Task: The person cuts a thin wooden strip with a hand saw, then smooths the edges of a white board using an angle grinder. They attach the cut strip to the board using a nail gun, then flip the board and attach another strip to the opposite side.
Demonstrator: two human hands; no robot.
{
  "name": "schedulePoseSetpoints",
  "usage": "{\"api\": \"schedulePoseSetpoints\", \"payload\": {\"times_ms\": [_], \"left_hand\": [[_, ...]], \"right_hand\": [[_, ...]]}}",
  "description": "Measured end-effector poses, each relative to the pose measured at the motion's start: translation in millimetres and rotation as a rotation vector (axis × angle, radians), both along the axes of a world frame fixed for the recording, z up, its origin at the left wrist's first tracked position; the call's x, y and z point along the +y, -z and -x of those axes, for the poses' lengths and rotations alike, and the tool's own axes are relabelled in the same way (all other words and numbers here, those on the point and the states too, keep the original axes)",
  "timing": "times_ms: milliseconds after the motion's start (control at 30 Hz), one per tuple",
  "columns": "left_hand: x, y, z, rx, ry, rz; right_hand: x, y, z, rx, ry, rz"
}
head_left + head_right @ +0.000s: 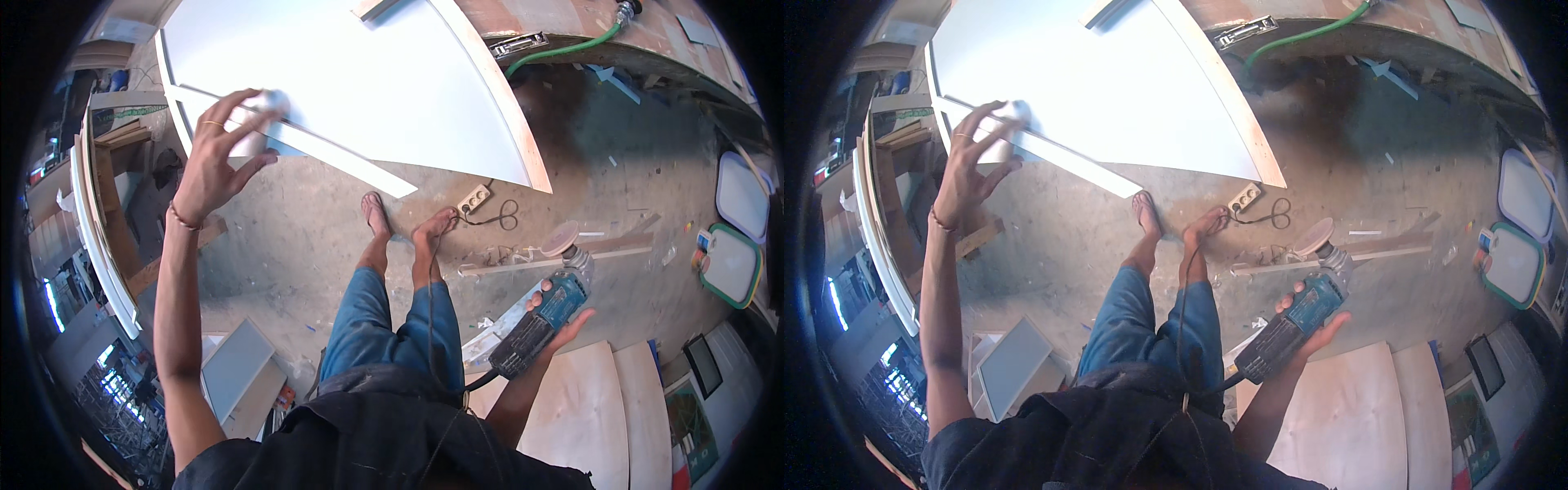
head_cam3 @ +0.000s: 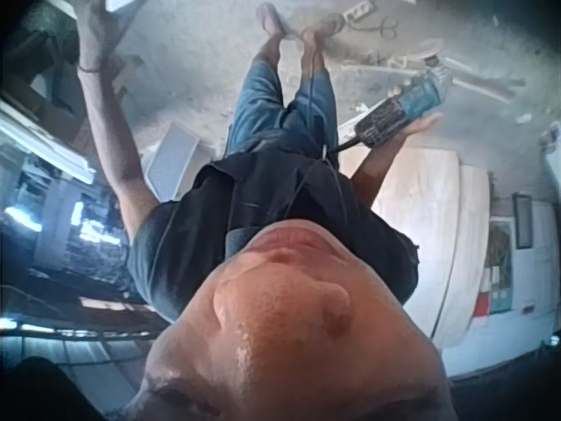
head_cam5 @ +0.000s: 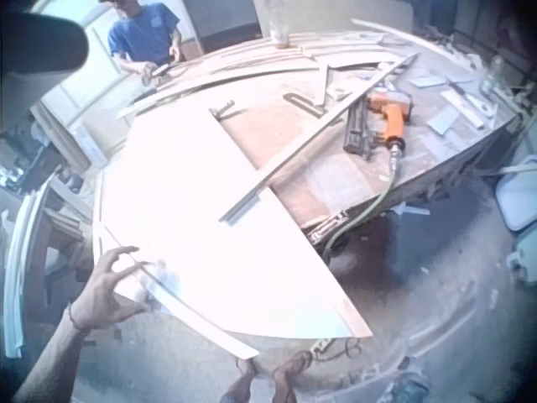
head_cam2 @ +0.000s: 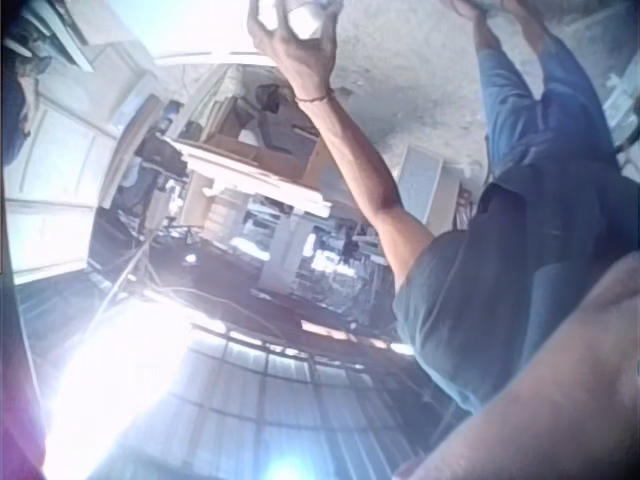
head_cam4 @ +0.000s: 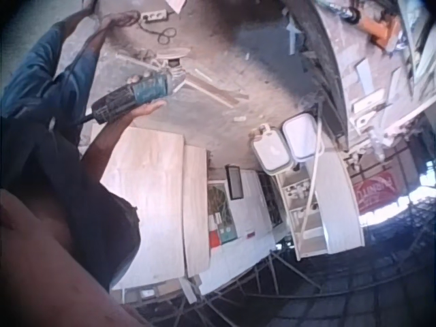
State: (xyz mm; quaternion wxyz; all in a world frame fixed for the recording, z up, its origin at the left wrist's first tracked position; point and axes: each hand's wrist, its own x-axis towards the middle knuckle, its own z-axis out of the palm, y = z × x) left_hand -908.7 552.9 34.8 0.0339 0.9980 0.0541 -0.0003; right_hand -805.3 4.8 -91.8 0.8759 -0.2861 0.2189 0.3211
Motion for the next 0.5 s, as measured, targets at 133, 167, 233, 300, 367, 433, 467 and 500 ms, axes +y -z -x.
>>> {"api": "schedulePoseSetpoints", "payload": {"times_ms": [133, 167, 233, 300, 367, 433, 467, 500], "left_hand": [[0.1, 10.3, -8.1, 0.053, 0.067, 0.204], [-2.0, 10.0, -15.5, 0.047, 0.066, 0.264], [-7.2, 13.1, -32.0, -0.023, 0.075, 0.319], [-21.1, 13.6, -46.6, -0.077, 0.13, 0.293], [-41.4, 29.4, -55.3, -0.136, 0.088, 0.288], [-56.4, 42.8, -57.4, -0.114, 0.052, 0.237], [-64.3, 45.6, -55.8, -0.127, 0.029, 0.195], [-68.8, 48.4, -64.5, -0.144, 0.049, 0.168]], "right_hand": [[6.2, 5.7, 0.0, 0.017, 0.012, 0.005], [5.4, 6.1, 4.2, 0.021, 0.031, 0.014], [1.6, 9.9, 7.6, 0.008, 0.051, 0.032], [-0.7, 14.7, 6.0, 0.01, 0.041, 0.041], [-2.1, 14.4, 3.5, 0.02, 0.036, 0.054], [0.4, 10.3, 2.8, 0.012, 0.046, 0.04], [1.9, 10.4, 0.5, 0.011, 0.042, 0.031], [2.5, 6.6, 7.9, 0.027, 0.098, 0.029]]}}
